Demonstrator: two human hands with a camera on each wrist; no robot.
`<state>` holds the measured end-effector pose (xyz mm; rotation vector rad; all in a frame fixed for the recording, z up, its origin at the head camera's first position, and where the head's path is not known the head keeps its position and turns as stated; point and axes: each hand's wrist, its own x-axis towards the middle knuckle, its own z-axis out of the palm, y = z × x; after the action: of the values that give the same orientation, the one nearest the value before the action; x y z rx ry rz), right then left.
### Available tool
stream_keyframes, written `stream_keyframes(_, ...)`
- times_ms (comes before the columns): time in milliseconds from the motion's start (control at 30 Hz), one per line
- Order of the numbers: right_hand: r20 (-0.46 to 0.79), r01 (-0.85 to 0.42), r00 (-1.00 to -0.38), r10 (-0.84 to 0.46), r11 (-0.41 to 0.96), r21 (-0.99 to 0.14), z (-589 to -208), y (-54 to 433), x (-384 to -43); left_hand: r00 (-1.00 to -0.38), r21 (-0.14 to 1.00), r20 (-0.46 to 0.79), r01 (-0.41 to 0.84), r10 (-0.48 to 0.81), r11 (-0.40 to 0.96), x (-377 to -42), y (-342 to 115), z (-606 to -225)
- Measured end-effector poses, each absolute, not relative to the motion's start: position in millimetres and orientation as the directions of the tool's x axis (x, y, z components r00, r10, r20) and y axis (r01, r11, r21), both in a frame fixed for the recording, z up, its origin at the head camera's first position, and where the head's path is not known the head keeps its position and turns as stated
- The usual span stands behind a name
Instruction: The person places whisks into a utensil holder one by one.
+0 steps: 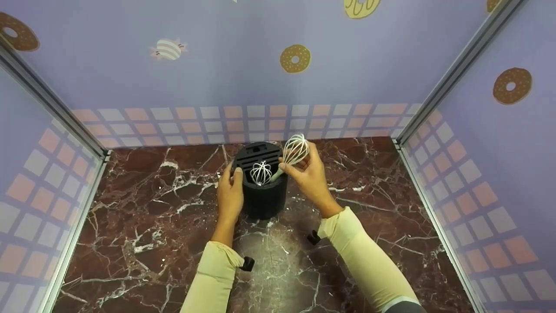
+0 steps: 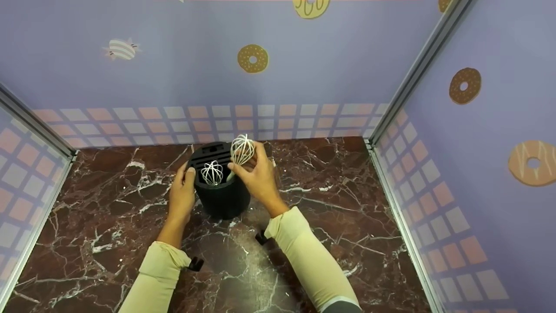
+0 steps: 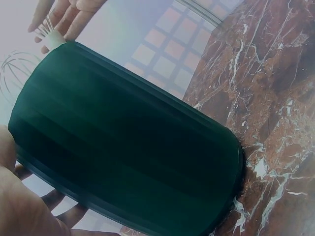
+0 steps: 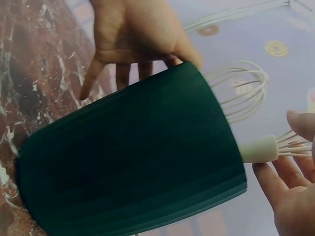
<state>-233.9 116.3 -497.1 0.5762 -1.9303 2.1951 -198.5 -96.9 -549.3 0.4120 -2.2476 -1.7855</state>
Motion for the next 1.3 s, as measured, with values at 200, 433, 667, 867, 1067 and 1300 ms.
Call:
stream_keyframes(200, 0.354, -0.338, -0.923, -0.150, -0.122, -0.933, -505, 115, -233, -0.930, 0.973, 0.017, -0.069, -0.367, 0.221, -199, -96, -549)
stream_keyframes(433, 0.373, -0.372, -0.919, -0.132, -0.028, -0.928, -510, 114, -231, -0.928, 0.971, 0.017, -0.073, -0.371, 0.227, -199, -97, -550)
stream_keyframes(667, 0.366, -0.379, -0.920, -0.141, 0.071, -0.923, -511, 114, -228, -0.928, 0.973, 0.026, -0.062, -0.372, 0.223, -199, -97, -551)
stream_keyframes(867, 0.357, -0.370, -0.921, -0.157, 0.064, -0.927, -513, 114, -227, -0.927, 0.972, 0.010, -0.078, -0.375, 0.220, -199, -97, -551)
stream_keyframes(1067, 0.364, -0.376, -0.919, -0.151, 0.065, -0.924, -513, 112, -226, -0.926, 0.972, 0.011, -0.079, -0.377, 0.222, -199, -96, -550)
stream_keyframes(1300, 0.373, -0.388, -0.915, -0.151, 0.081, -0.918, -512, 113, -226, -0.926, 0.972, 0.015, -0.074, -0.377, 0.221, -199, -97, -550)
